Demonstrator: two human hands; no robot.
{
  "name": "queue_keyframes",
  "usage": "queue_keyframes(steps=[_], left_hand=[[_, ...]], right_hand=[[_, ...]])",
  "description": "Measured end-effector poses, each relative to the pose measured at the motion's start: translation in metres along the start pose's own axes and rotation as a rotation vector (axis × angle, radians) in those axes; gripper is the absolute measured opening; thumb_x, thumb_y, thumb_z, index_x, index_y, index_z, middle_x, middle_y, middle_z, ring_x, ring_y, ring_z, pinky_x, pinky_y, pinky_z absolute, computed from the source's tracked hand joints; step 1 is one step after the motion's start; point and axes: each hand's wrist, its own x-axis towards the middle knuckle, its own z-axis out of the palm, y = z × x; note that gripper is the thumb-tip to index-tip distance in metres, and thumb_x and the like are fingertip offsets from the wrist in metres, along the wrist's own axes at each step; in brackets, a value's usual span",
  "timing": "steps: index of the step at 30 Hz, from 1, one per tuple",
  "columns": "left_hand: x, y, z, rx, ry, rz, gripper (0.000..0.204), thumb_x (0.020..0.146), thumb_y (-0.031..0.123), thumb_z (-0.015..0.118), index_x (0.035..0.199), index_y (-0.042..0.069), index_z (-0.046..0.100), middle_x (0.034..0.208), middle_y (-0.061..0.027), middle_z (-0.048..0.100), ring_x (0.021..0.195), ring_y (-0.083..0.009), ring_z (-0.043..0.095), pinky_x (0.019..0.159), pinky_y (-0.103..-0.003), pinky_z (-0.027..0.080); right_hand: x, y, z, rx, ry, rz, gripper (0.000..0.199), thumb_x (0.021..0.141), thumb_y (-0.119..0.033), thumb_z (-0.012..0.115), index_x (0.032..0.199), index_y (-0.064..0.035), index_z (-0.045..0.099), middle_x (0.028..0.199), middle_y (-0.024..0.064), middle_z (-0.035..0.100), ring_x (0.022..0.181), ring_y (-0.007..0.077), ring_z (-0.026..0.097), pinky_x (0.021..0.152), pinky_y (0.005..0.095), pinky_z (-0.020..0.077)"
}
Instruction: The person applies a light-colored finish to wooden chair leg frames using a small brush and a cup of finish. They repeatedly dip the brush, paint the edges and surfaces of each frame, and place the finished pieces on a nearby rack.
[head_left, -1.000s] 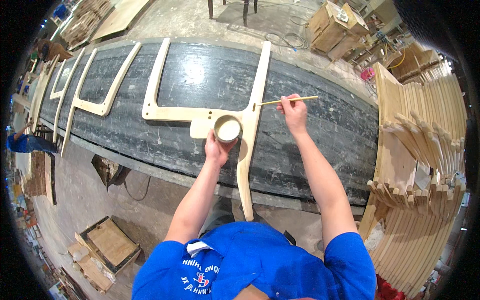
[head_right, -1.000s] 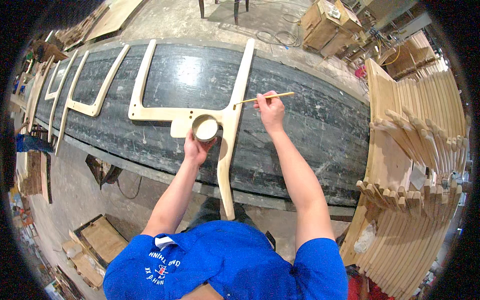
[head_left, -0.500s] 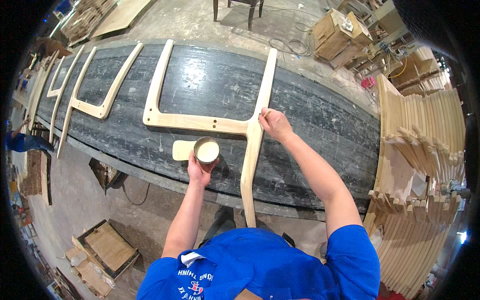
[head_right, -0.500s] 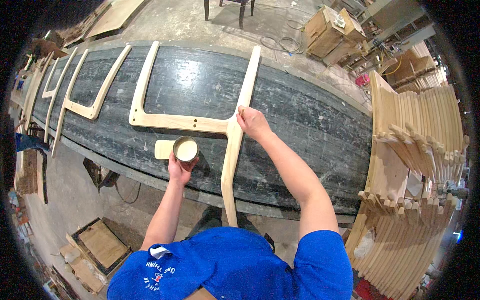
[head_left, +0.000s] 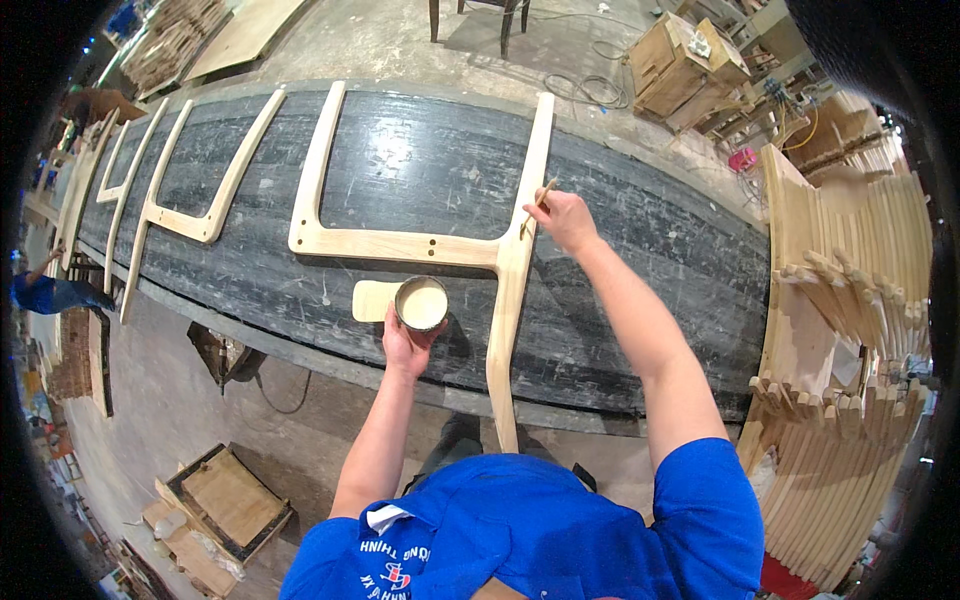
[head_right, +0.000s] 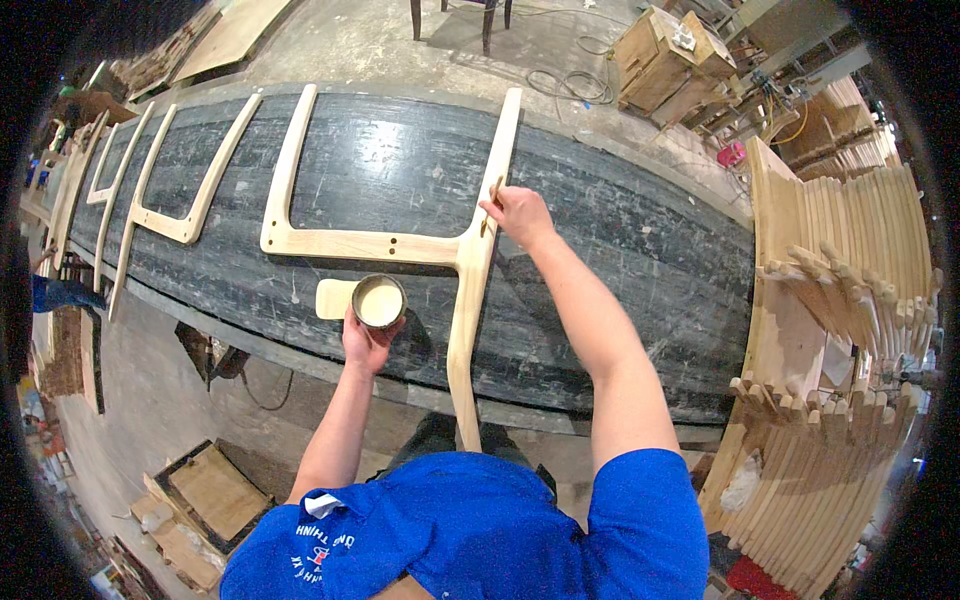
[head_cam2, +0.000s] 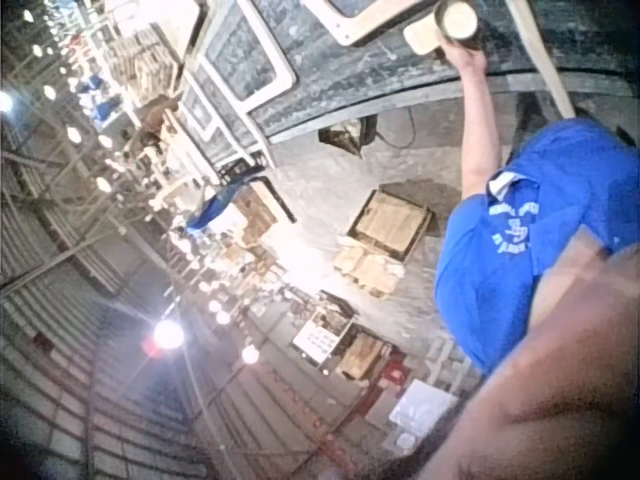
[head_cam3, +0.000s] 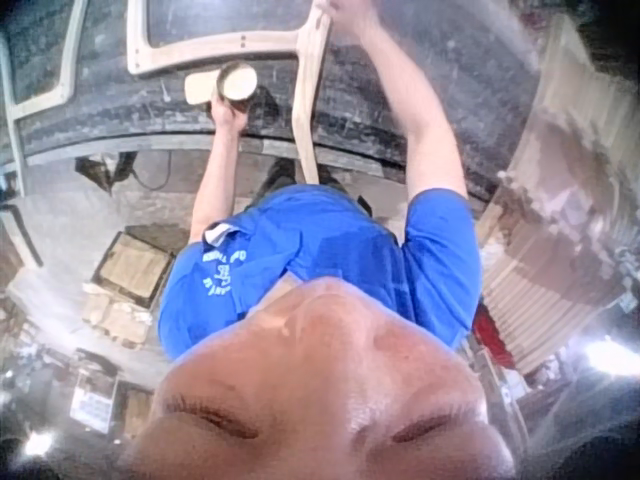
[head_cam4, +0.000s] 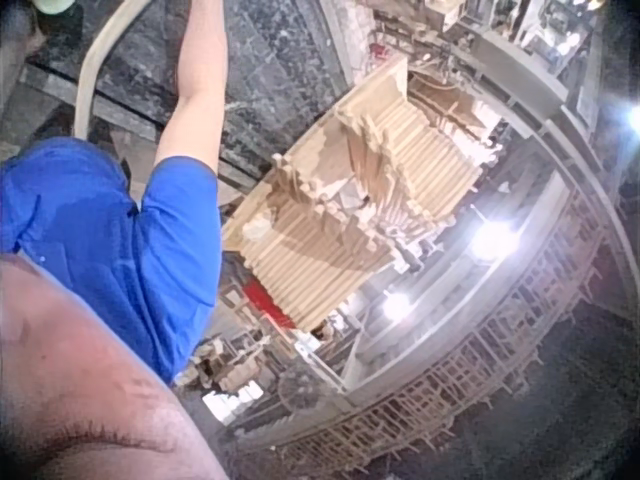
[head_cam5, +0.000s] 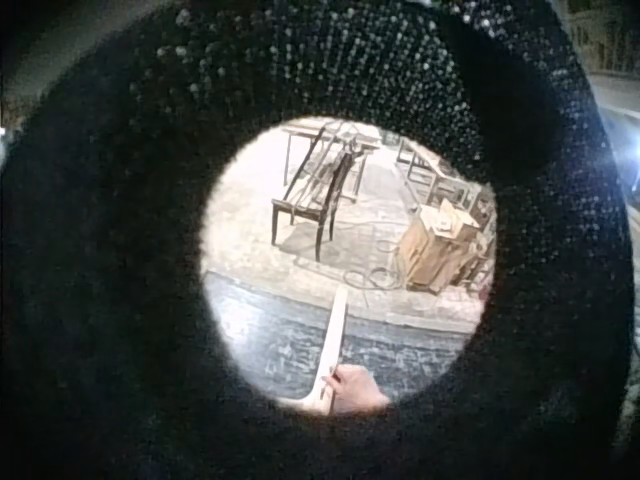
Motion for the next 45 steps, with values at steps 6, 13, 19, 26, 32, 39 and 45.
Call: queue_keyframes(steps=[6,13,19,26,32,39,45], left_hand=[[-0.009,0.000,0.000,0.010,-0.033,-0.022,0.046,0.094,0.043,0.030,0.124,0.012,0.047,0.115,-0.0078,0.058,0.099,-0.0259,0.059,0.078,-0.044,0.052],[-0.033,-0.029,0.011,0.093,-0.020,-0.056,0.046,0.093,0.044,0.037,0.126,0.013,0.044,0.119,-0.0079,0.055,0.101,-0.0263,0.059,0.075,-0.044,0.054],[-0.067,-0.096,0.059,0.191,-0.094,-0.119,0.041,0.089,0.041,0.046,0.120,0.013,0.050,0.109,-0.0050,0.060,0.094,-0.0224,0.061,0.073,-0.039,0.054],[-0.091,-0.223,0.141,0.348,-0.283,-0.255,0.036,0.088,0.036,0.049,0.116,0.012,0.052,0.106,-0.0035,0.060,0.097,-0.0223,0.059,0.082,-0.038,0.050],[-0.144,-0.358,0.205,0.256,-0.382,-0.424,0.032,0.089,0.034,0.046,0.114,0.016,0.053,0.110,-0.0007,0.059,0.101,-0.0203,0.056,0.084,-0.037,0.047],[-0.177,-0.409,0.226,0.154,-0.438,-0.436,0.032,0.088,0.032,0.049,0.115,0.015,0.052,0.112,-0.0015,0.058,0.104,-0.0202,0.055,0.090,-0.037,0.045],[-0.159,-0.395,0.211,0.210,-0.454,-0.280,0.036,0.091,0.038,0.043,0.118,0.016,0.051,0.113,-0.0011,0.056,0.106,-0.0207,0.053,0.092,-0.039,0.042]], right_hand=[[-0.001,-0.001,-0.033,-0.014,-0.406,-0.435,0.010,0.074,-0.012,0.059,0.083,-0.0081,0.062,0.081,0.0109,0.062,0.080,0.0288,0.061,0.070,0.0385,0.0493],[-0.092,0.001,-0.128,-0.002,-0.133,-0.324,0.019,0.086,-0.024,0.057,0.092,-0.0074,0.062,0.080,0.0076,0.057,0.077,0.0263,0.057,0.066,0.0354,0.0478],[-0.223,0.009,-0.330,-0.007,0.533,-0.066,0.020,0.085,-0.019,0.052,0.080,-0.0012,0.059,0.090,0.0181,0.057,0.085,0.0289,0.058,0.076,0.0396,0.0458],[-0.431,0.005,-0.545,-0.901,0.895,0.276,0.012,0.078,-0.016,0.061,0.083,-0.0057,0.064,0.079,0.0120,0.064,0.078,0.0264,0.060,0.071,0.0396,0.0491],[-0.661,0.075,-0.701,-1.574,0.569,1.057,0.071,0.072,-0.063,0.058,0.112,-0.0052,0.059,0.110,0.0101,0.060,0.107,0.0282,0.050,0.090,0.0416,0.0436],[-0.785,0.125,-0.765,-1.042,0.376,1.640,0.091,0.059,-0.073,0.061,0.112,0.0002,0.055,0.114,0.0225,0.057,0.105,0.0322,0.056,0.090,0.0408,0.0434],[-0.790,0.117,-0.758,-1.091,0.535,1.507,0.079,0.063,-0.065,0.063,0.106,0.0013,0.057,0.104,0.0231,0.061,0.099,0.0353,0.059,0.083,0.0426,0.0453]])
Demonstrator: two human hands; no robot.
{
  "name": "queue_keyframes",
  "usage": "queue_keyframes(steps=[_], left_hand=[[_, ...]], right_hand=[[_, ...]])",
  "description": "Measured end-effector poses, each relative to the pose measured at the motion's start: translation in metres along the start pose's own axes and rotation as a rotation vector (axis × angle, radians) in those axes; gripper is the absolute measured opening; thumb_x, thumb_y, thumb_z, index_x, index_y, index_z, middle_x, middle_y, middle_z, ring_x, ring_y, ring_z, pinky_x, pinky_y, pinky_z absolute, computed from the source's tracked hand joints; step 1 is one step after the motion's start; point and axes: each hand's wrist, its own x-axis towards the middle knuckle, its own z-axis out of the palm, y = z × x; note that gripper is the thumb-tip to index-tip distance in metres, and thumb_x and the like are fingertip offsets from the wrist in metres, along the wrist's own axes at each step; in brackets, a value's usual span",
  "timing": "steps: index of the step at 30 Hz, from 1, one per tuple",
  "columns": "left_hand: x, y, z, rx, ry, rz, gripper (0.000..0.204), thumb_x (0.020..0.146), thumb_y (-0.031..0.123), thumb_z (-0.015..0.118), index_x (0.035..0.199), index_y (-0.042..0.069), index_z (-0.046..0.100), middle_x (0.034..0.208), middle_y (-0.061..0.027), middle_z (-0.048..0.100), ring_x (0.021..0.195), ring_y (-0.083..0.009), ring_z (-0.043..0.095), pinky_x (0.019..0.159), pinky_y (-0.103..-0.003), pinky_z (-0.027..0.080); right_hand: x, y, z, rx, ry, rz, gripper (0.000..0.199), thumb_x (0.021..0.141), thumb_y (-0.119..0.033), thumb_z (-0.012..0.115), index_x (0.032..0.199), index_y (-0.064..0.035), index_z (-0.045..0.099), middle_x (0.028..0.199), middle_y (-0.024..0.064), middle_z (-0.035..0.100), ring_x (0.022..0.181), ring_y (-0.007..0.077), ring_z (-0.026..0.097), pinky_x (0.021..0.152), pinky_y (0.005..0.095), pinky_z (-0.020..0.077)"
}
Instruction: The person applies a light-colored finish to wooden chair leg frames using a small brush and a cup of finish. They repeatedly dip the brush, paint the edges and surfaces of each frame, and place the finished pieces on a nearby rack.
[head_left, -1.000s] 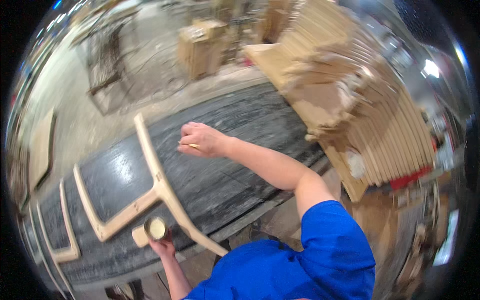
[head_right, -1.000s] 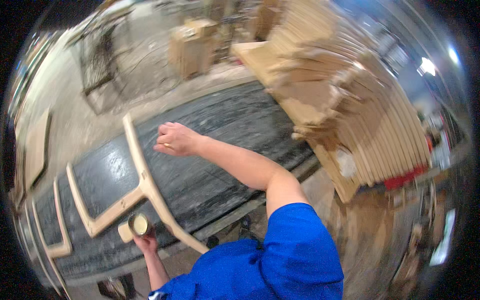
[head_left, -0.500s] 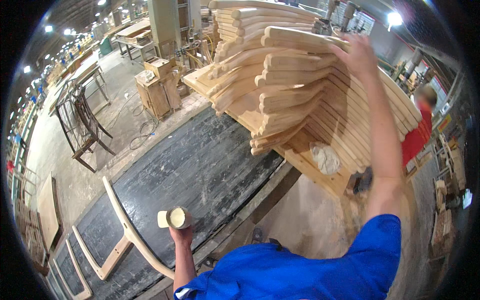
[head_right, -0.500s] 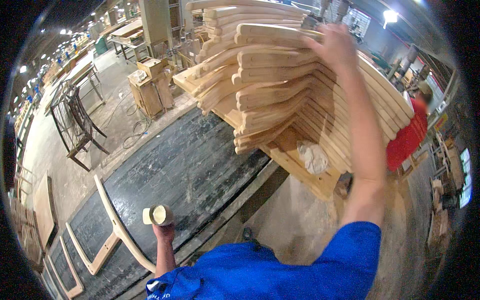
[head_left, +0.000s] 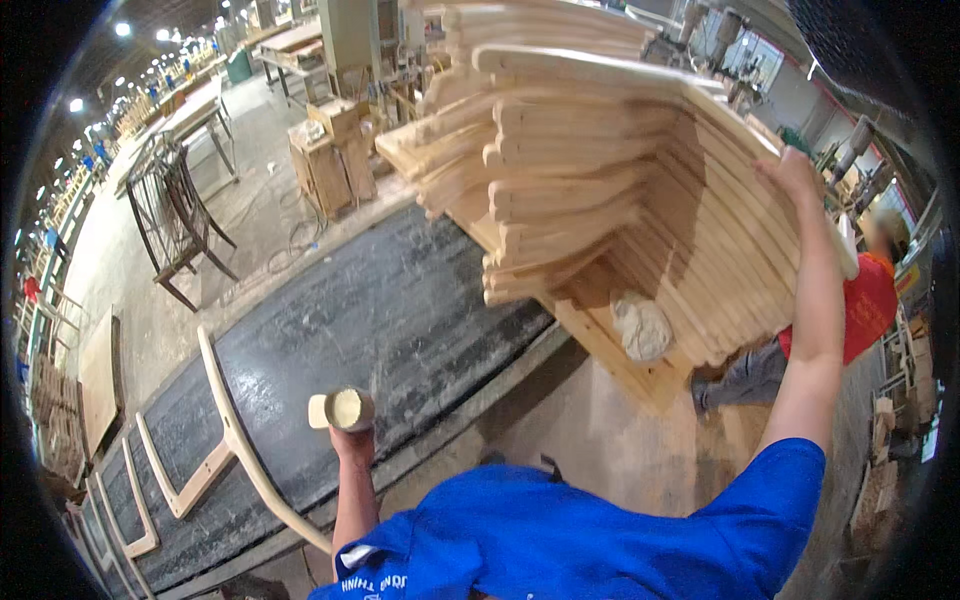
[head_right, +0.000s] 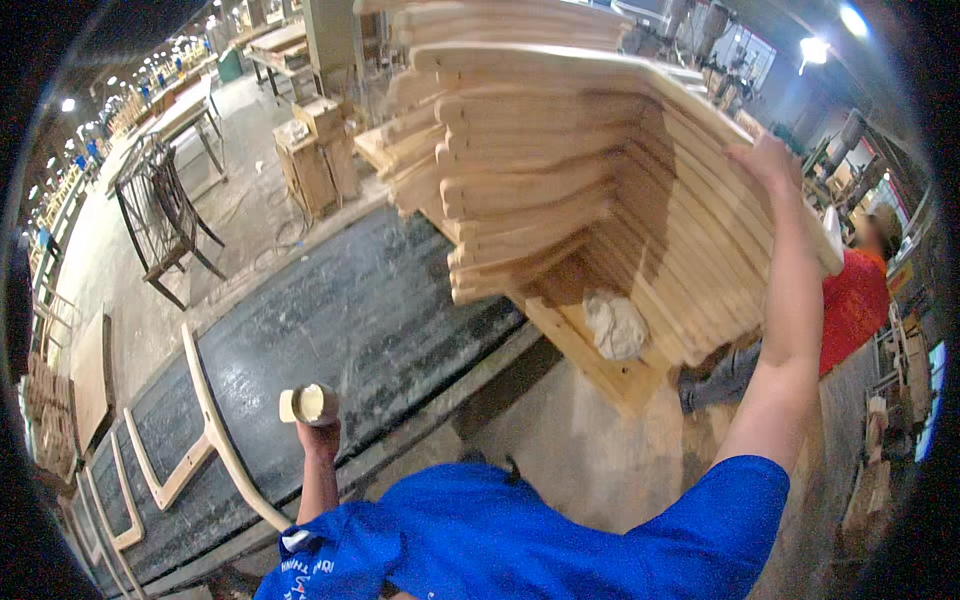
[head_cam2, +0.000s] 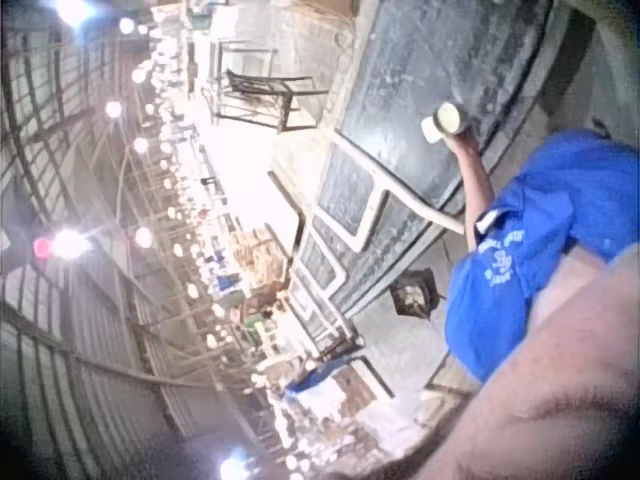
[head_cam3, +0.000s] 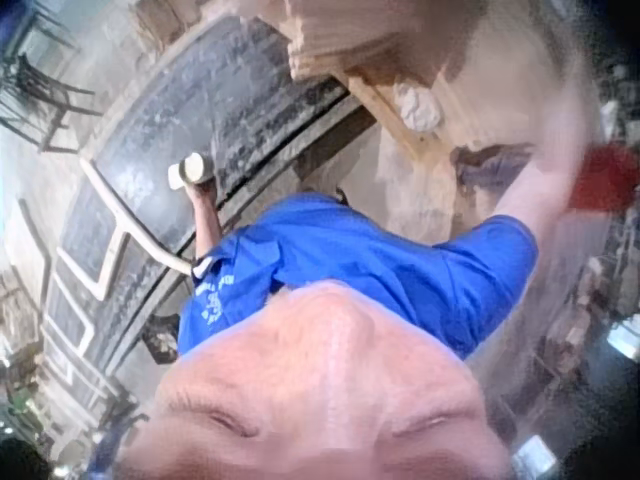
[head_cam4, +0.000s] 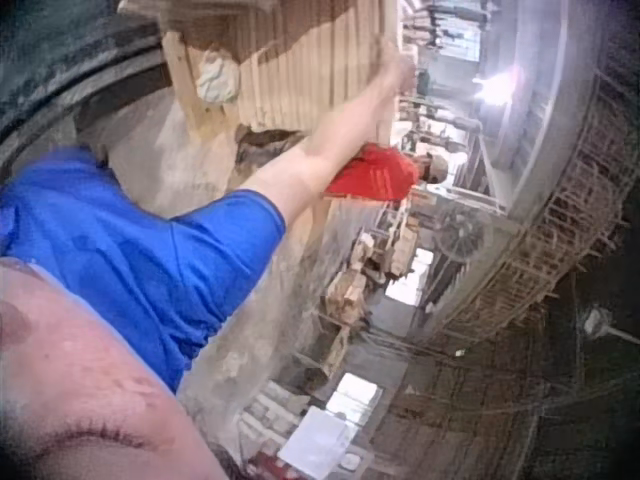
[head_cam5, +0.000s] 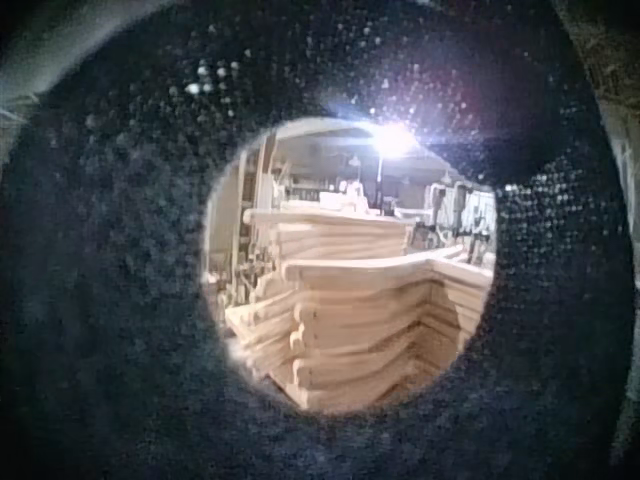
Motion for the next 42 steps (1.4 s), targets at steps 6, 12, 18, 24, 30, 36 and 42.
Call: queue_keyframes(steps=[6,12,18,24,30,36,42], left_hand=[[-0.023,0.052,-0.056,0.085,0.197,0.031,0.035,0.089,0.036,0.047,0.116,0.015,0.054,0.110,-0.0003,0.060,0.101,-0.0150,0.057,0.085,-0.030,0.047],[-0.071,0.131,-0.113,0.086,0.132,0.252,0.034,0.086,0.031,0.053,0.115,0.012,0.055,0.101,-0.0035,0.064,0.085,-0.0167,0.064,0.062,-0.028,0.052],[-0.156,0.217,-0.178,-0.011,0.149,0.550,0.042,0.084,0.040,0.052,0.113,0.010,0.056,0.101,-0.0066,0.063,0.086,-0.0213,0.060,0.070,-0.036,0.050],[-0.261,0.215,-0.221,-0.213,0.486,0.671,0.044,0.080,0.042,0.056,0.114,0.013,0.056,0.108,-0.0058,0.061,0.092,-0.0228,0.059,0.070,-0.037,0.048],[-0.321,0.166,-0.222,-0.196,0.875,0.688,0.044,0.085,0.047,0.043,0.118,0.020,0.053,0.112,0.0010,0.058,0.102,-0.0190,0.054,0.071,-0.032,0.042],[-0.305,0.117,-0.190,-0.132,0.973,0.709,0.043,0.087,0.046,0.040,0.119,0.020,0.052,0.117,-0.0002,0.055,0.103,-0.0214,0.054,0.078,-0.035,0.044],[-0.218,0.071,-0.153,-0.232,0.844,0.656,0.038,0.089,0.039,0.042,0.116,0.015,0.053,0.113,-0.0030,0.058,0.098,-0.0214,0.057,0.077,-0.038,0.049]], right_hand=[[-0.066,-0.031,-0.027,-0.126,0.227,-0.212,0.067,0.069,-0.064,0.060,0.095,-0.0021,0.058,0.096,0.0162,0.063,0.095,0.0334,0.059,0.077,0.0433,0.0465],[-0.148,-0.169,-0.103,-0.065,0.404,-0.557,0.060,0.069,-0.058,0.061,0.097,-0.0045,0.060,0.096,0.0146,0.063,0.092,0.0313,0.059,0.078,0.0431,0.0463],[-0.243,-0.358,-0.132,0.012,0.445,-0.985,0.053,0.070,-0.052,0.063,0.099,-0.0069,0.062,0.095,0.0130,0.063,0.089,0.0292,0.059,0.078,0.0429,0.0462],[-0.333,-0.512,-0.042,0.472,0.662,-1.585,0.050,0.063,-0.055,0.067,0.079,-0.0080,0.060,0.079,0.0060,0.060,0.083,0.0207,0.058,0.066,0.0341,0.0451],[-0.401,-0.587,0.063,0.585,0.316,-1.730,0.053,0.059,-0.059,0.067,0.078,-0.0101,0.059,0.080,0.0034,0.059,0.086,0.0199,0.055,0.070,0.0338,0.0452],[-0.374,-0.600,0.157,0.355,0.210,-1.763,0.042,0.064,-0.045,0.072,0.078,-0.0074,0.057,0.089,0.0057,0.053,0.093,0.0213,0.049,0.071,0.0313,0.0442],[-0.374,-0.599,0.122,0.872,0.083,-1.921,0.024,0.083,-0.030,0.058,0.074,-0.0075,0.058,0.082,0.0068,0.051,0.088,0.0254,0.050,0.076,0.0367,0.0420]])
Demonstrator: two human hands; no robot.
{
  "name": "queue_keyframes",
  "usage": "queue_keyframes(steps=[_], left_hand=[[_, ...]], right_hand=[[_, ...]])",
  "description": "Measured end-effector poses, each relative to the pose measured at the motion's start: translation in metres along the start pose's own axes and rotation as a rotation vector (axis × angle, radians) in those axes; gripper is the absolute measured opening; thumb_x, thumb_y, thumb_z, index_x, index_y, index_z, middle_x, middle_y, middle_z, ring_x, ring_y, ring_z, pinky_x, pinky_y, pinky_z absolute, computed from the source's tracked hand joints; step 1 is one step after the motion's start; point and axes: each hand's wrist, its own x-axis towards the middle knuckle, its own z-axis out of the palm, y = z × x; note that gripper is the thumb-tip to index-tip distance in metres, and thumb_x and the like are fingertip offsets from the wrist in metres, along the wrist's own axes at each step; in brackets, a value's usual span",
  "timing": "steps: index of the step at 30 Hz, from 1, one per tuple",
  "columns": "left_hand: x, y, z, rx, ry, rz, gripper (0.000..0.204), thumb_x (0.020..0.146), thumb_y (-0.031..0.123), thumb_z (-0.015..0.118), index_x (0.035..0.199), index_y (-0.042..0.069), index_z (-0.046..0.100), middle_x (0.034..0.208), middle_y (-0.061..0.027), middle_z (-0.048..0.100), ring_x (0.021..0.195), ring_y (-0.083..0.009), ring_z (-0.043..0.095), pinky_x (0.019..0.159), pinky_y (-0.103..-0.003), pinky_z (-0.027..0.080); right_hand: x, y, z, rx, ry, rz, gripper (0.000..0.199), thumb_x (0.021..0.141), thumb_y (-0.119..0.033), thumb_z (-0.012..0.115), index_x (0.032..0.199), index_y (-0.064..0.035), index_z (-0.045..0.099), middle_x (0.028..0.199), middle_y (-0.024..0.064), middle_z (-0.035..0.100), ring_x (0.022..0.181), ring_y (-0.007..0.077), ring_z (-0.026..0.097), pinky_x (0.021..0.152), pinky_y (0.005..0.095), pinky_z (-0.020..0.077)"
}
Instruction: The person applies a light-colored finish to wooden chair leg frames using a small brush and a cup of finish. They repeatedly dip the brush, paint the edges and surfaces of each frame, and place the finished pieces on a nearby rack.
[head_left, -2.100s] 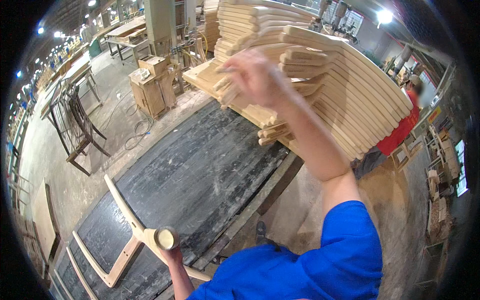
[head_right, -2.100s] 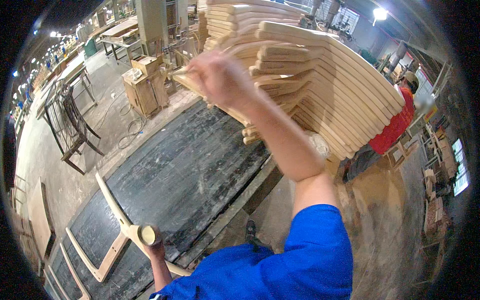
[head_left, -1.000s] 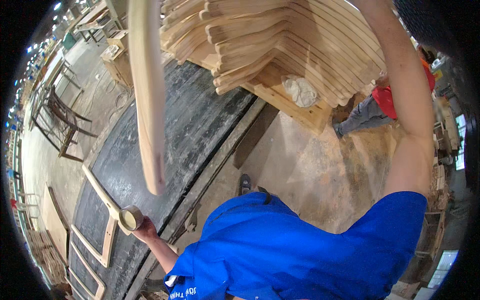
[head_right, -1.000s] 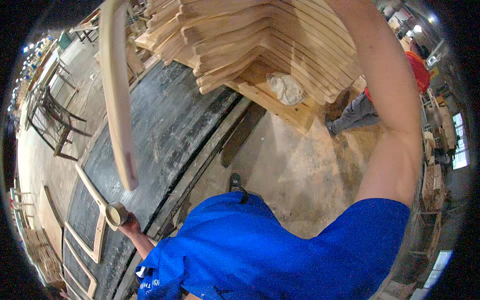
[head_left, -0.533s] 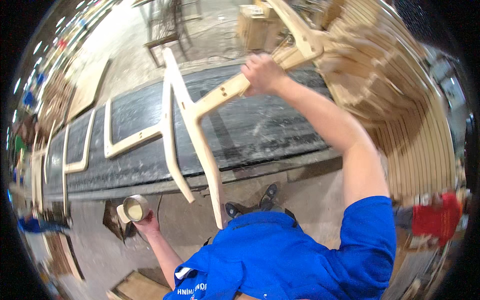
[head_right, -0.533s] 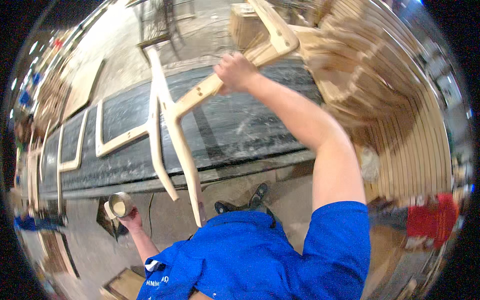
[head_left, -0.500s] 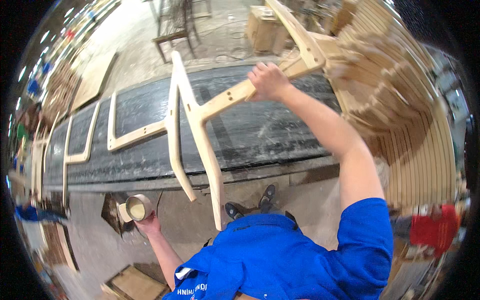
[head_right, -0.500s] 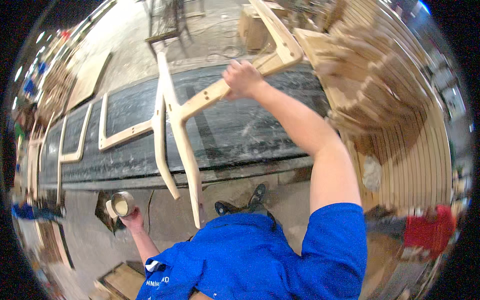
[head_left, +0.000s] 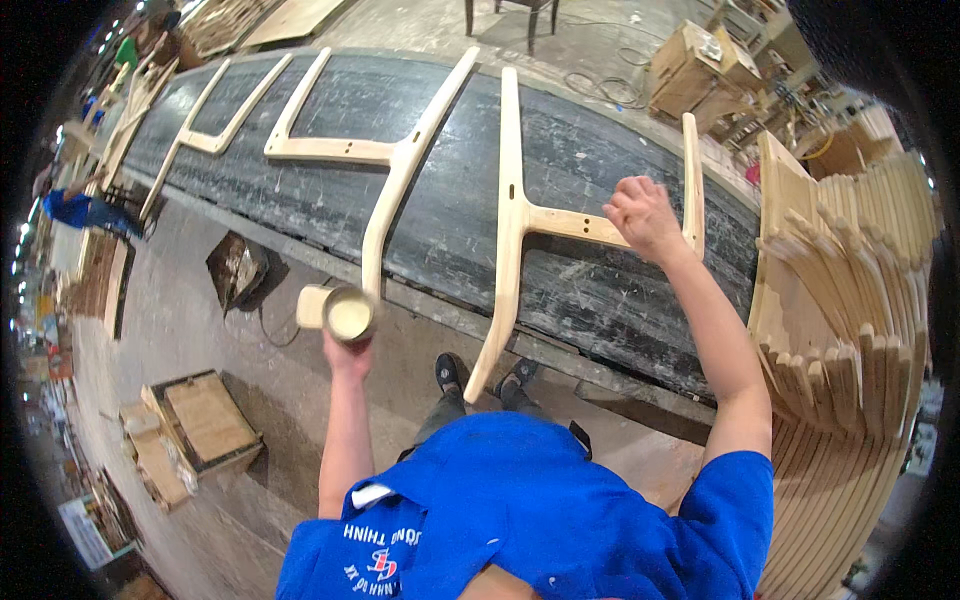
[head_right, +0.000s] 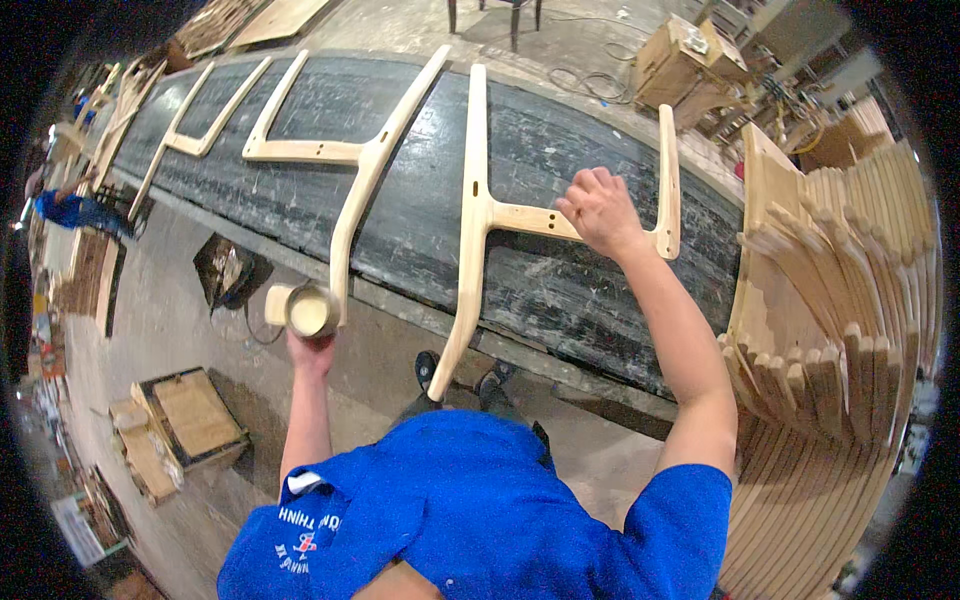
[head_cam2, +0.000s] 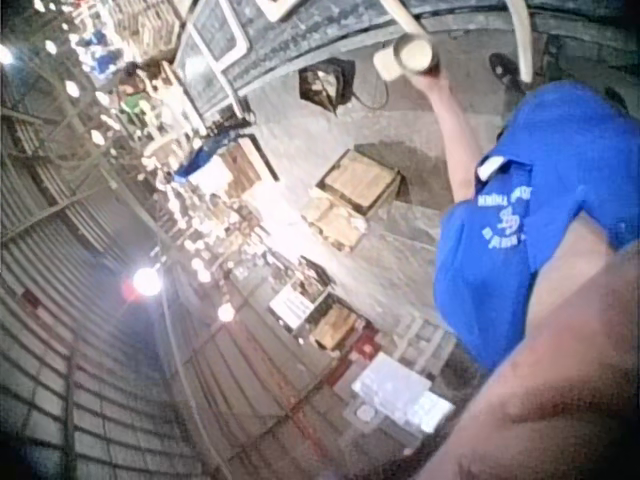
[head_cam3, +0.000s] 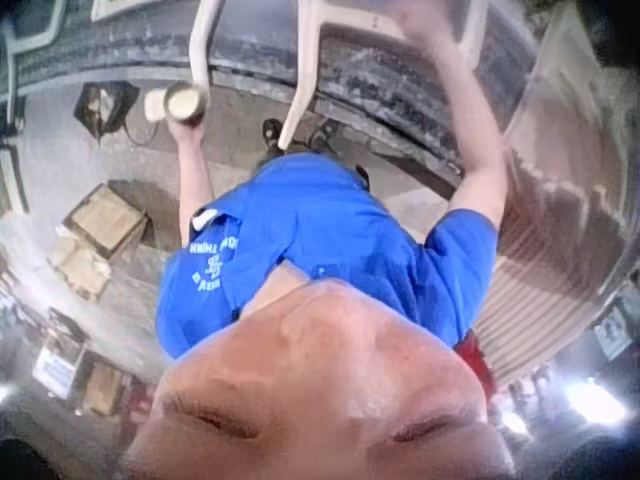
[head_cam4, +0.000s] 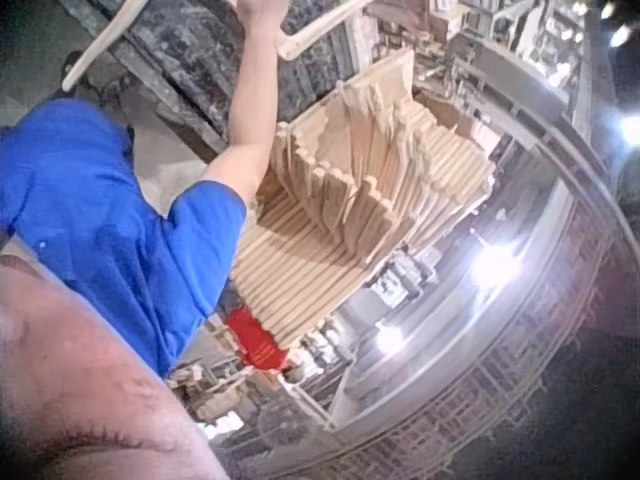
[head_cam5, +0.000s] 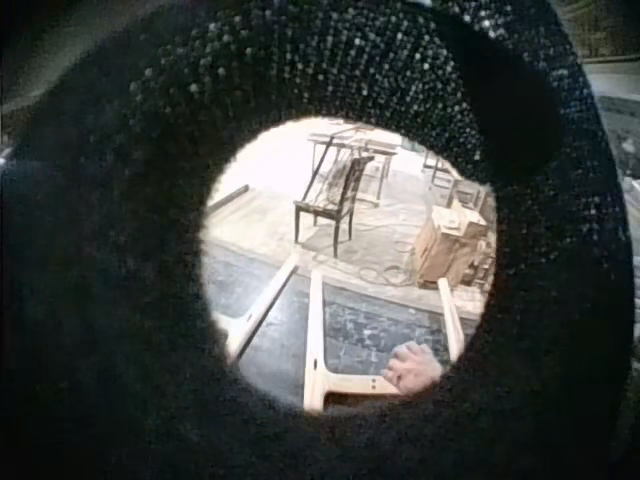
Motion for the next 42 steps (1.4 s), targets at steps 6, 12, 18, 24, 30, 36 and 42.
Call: queue_keyframes(steps=[6,12,18,24,30,36,42], left_hand=[[-0.003,-0.115,0.119,0.196,-0.166,-0.182,0.044,0.095,0.043,0.031,0.122,0.012,0.048,0.113,-0.0046,0.059,0.102,-0.0199,0.058,0.081,-0.038,0.049],[-0.004,-0.167,0.174,0.268,-0.274,-0.255,0.048,0.096,0.045,0.028,0.115,0.007,0.050,0.104,-0.0080,0.061,0.092,-0.0178,0.062,0.073,-0.034,0.053],[0.010,-0.176,0.187,0.269,-0.302,-0.240,0.048,0.096,0.044,0.029,0.114,0.005,0.050,0.103,-0.0090,0.061,0.092,-0.0194,0.062,0.075,-0.035,0.053],[0.023,-0.161,0.204,0.240,-0.346,-0.286,0.050,0.096,0.044,0.030,0.115,0.002,0.050,0.104,-0.0086,0.061,0.093,-0.0200,0.062,0.077,-0.036,0.052],[0.055,-0.146,0.209,0.279,-0.345,-0.291,0.049,0.095,0.047,0.028,0.118,0.011,0.051,0.109,-0.0054,0.061,0.097,-0.0177,0.061,0.078,-0.035,0.051],[0.084,-0.161,0.224,0.246,-0.323,-0.327,0.048,0.095,0.049,0.027,0.118,0.014,0.050,0.106,-0.0039,0.061,0.092,-0.0168,0.061,0.077,-0.036,0.049],[0.115,-0.161,0.187,0.164,-0.269,-0.308,0.049,0.095,0.050,0.025,0.116,0.015,0.052,0.099,-0.0018,0.063,0.085,-0.0150,0.061,0.068,-0.033,0.050]], right_hand=[[-0.006,0.016,-0.029,1.267,0.005,0.500,0.020,0.090,-0.020,0.053,0.086,-0.0025,0.062,0.075,0.0005,0.060,0.064,0.0050,0.055,0.052,0.0199,0.0412],[-0.013,-0.041,-0.019,1.465,0.085,0.408,0.013,0.085,-0.011,0.059,0.087,0.0012,0.060,0.070,0.0027,0.060,0.063,0.0087,0.057,0.057,0.0206,0.0464],[0.002,-0.051,0.025,1.265,0.056,0.403,0.019,0.089,-0.018,0.056,0.084,-0.0002,0.058,0.068,0.0042,0.060,0.060,0.0087,0.058,0.054,0.0202,0.0460],[-0.003,-0.033,0.063,2.058,0.123,0.913,0.012,0.089,-0.015,0.053,0.090,-0.0040,0.055,0.074,0.0072,0.062,0.061,0.0145,0.061,0.053,0.0242,0.0484],[0.008,-0.038,0.075,2.186,0.273,0.843,0.010,0.085,-0.008,0.055,0.094,-0.0023,0.054,0.085,0.0109,0.062,0.076,0.0177,0.062,0.065,0.0276,0.0504],[0.023,-0.045,0.114,2.171,0.308,1.297,0.015,0.087,-0.023,0.059,0.080,-0.0110,0.054,0.072,0.0060,0.061,0.059,0.0122,0.057,0.052,0.0255,0.0487],[0.059,-0.031,0.116,1.991,0.363,1.060,0.014,0.088,-0.018,0.057,0.082,-0.0075,0.050,0.072,0.0084,0.061,0.060,0.0136,0.058,0.051,0.0255,0.0479]])
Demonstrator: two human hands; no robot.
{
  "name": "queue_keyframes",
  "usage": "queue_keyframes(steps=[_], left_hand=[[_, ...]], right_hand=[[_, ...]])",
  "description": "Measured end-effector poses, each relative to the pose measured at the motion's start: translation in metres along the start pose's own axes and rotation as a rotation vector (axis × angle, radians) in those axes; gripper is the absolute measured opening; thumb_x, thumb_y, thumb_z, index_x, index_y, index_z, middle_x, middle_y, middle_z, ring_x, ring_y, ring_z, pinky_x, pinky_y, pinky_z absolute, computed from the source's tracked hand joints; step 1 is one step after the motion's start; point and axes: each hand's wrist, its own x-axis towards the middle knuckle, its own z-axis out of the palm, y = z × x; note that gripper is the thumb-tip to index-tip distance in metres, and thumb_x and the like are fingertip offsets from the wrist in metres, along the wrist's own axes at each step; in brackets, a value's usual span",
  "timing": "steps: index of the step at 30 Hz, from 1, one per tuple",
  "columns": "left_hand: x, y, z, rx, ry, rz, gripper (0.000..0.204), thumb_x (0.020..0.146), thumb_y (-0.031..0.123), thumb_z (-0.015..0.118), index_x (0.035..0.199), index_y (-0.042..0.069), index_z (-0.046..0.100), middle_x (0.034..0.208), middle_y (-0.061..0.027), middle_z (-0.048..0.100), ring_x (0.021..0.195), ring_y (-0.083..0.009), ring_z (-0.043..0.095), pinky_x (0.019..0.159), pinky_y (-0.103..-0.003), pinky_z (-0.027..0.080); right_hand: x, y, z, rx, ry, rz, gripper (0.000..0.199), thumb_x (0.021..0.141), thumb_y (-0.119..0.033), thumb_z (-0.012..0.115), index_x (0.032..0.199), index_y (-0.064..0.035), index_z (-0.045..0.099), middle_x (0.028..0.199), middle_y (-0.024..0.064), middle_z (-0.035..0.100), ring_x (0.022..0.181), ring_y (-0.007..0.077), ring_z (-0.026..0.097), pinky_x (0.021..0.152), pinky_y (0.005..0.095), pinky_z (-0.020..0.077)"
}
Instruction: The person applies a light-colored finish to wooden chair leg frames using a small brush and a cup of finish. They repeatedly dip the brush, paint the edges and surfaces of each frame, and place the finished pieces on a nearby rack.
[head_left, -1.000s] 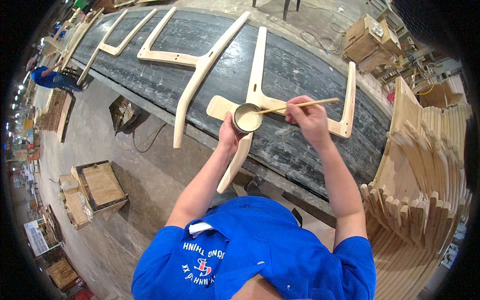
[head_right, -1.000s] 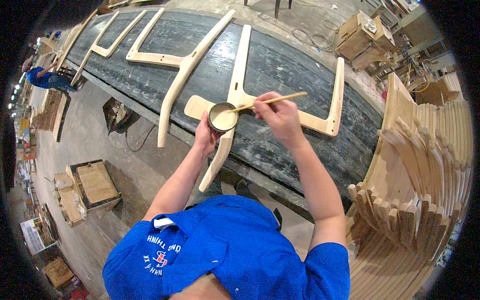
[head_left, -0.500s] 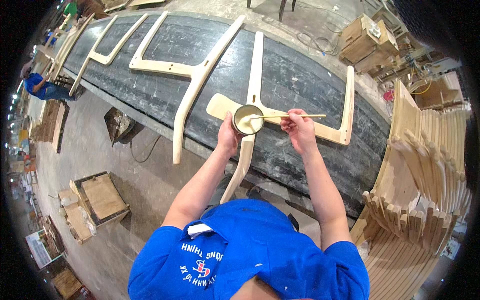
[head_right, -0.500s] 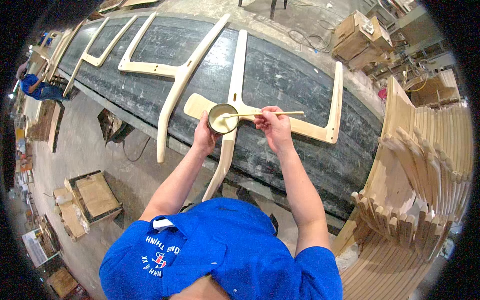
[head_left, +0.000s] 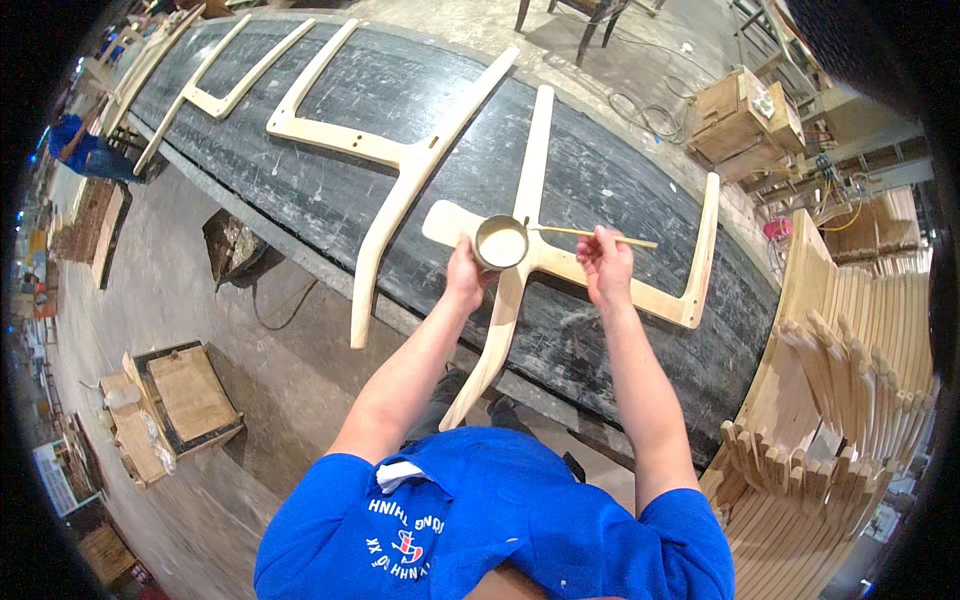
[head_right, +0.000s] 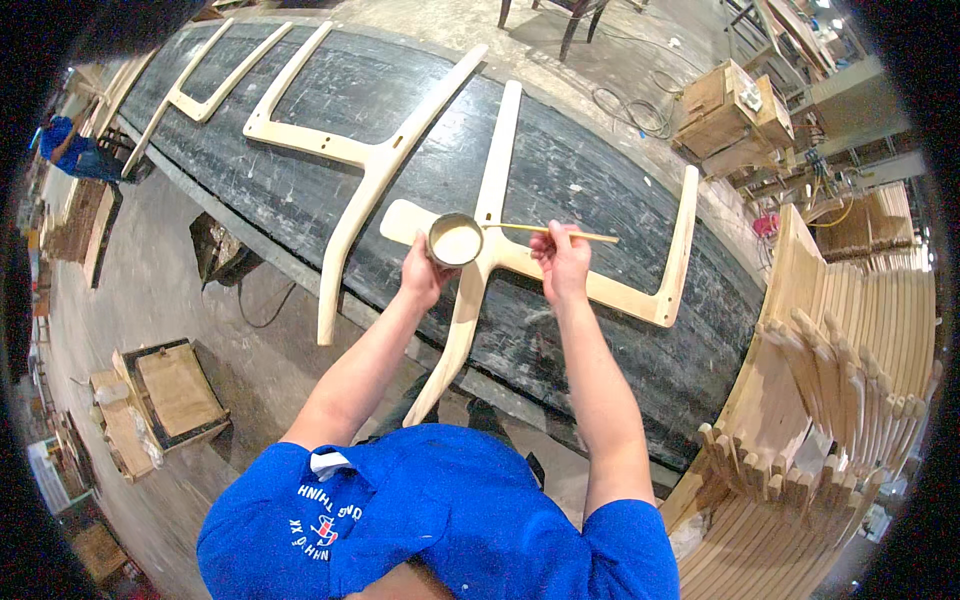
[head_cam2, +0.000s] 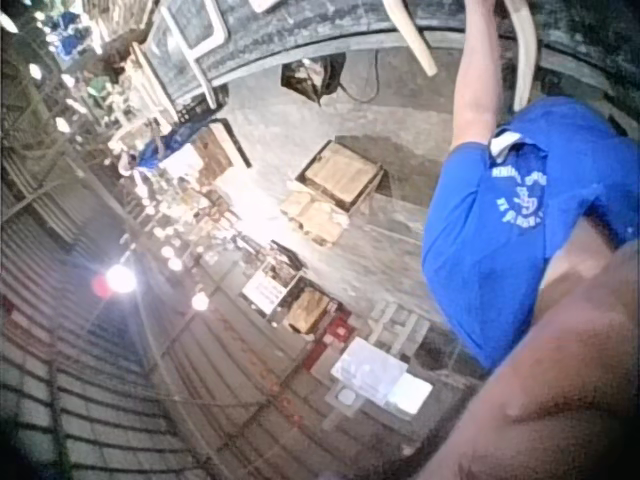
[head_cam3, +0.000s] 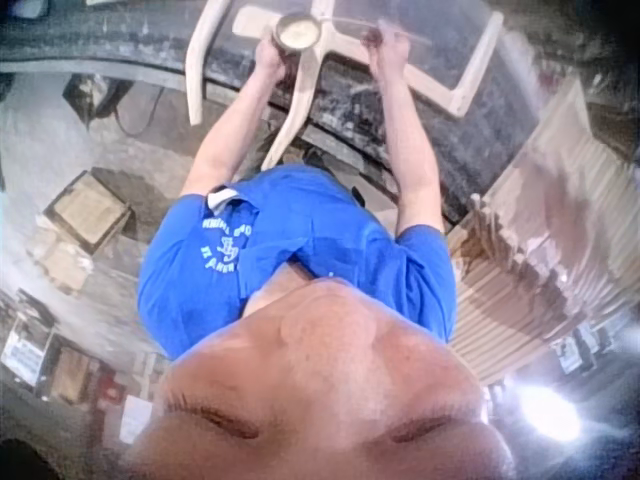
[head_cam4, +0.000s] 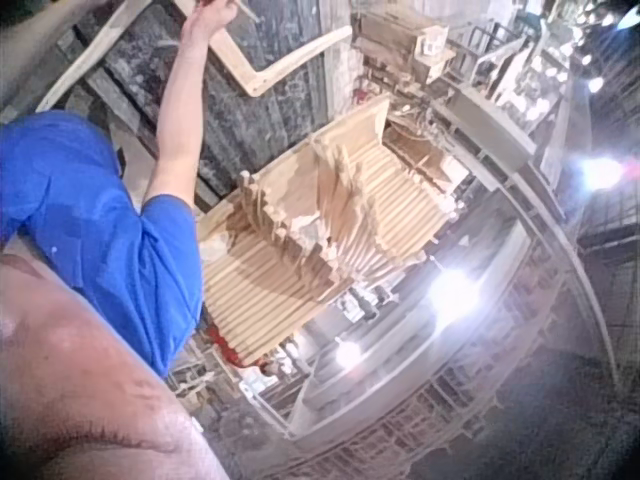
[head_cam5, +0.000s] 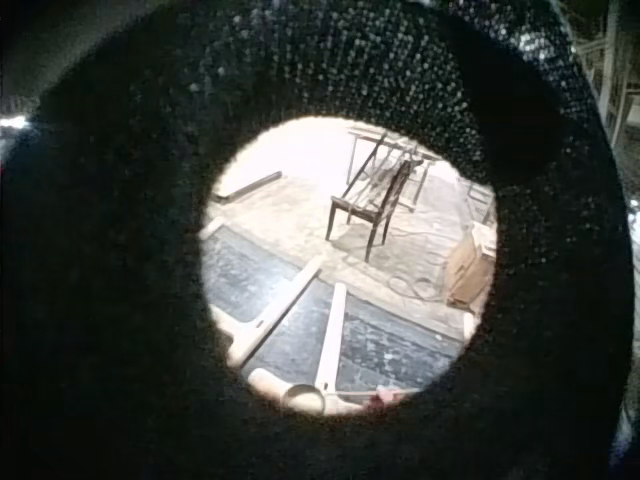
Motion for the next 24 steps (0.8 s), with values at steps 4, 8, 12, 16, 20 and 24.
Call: queue_keyframes(steps=[4,8,12,16,20,24], left_hand=[[-0.009,0.007,-0.043,-0.055,0.020,0.067,0.049,0.096,0.047,0.026,0.120,0.013,0.051,0.107,-0.0030,0.061,0.092,-0.0172,0.061,0.070,-0.034,0.050],[-0.031,0.017,-0.076,-0.118,0.142,0.073,0.047,0.095,0.046,0.028,0.123,0.013,0.049,0.113,-0.0037,0.059,0.098,-0.0198,0.059,0.077,-0.036,0.050],[-0.049,0.020,-0.087,-0.105,0.292,0.081,0.047,0.095,0.047,0.030,0.118,0.012,0.052,0.108,-0.0027,0.061,0.095,-0.0172,0.060,0.075,-0.033,0.049],[-0.057,0.018,-0.102,-0.153,0.229,0.111,0.048,0.095,0.047,0.031,0.118,0.011,0.052,0.110,-0.0038,0.061,0.098,-0.0180,0.060,0.078,-0.036,0.050],[-0.058,0.012,-0.097,-0.179,0.198,0.115,0.048,0.095,0.047,0.032,0.118,0.011,0.052,0.111,-0.0040,0.060,0.099,-0.0179,0.059,0.079,-0.036,0.051],[-0.056,0.013,-0.083,-0.168,0.227,0.095,0.046,0.094,0.046,0.034,0.119,0.011,0.051,0.111,-0.0036,0.060,0.099,-0.0175,0.059,0.079,-0.035,0.050]], right_hand=[[0.024,-0.005,0.013,-0.603,-0.071,-0.311,0.015,0.087,-0.016,0.058,0.081,-0.0042,0.051,0.068,0.0052,0.061,0.057,0.0113,0.058,0.052,0.0235,0.0466],[0.042,0.004,0.024,-0.975,-0.156,-0.501,0.016,0.084,-0.015,0.061,0.079,-0.0020,0.053,0.061,0.0043,0.057,0.054,0.0107,0.054,0.052,0.0257,0.0432],[0.055,0.013,0.026,-1.135,-0.271,-0.624,0.014,0.082,-0.013,0.062,0.079,-0.0023,0.053,0.060,0.0097,0.054,0.053,0.0180,0.054,0.051,0.0299,0.0430],[0.054,0.025,0.042,-1.284,-0.415,-0.619,0.015,0.082,-0.013,0.059,0.076,-0.0039,0.049,0.066,0.0149,0.056,0.062,0.0312,0.058,0.055,0.0373,0.0457],[0.057,0.023,0.049,-1.370,-0.562,-0.665,0.013,0.084,-0.013,0.057,0.079,-0.0051,0.048,0.072,0.0157,0.055,0.069,0.0359,0.057,0.059,0.0423,0.0457],[0.065,0.013,0.054,-1.469,-0.602,-0.675,0.012,0.084,-0.013,0.055,0.080,-0.0039,0.048,0.072,0.0152,0.056,0.068,0.0349,0.058,0.060,0.0423,0.0455]])
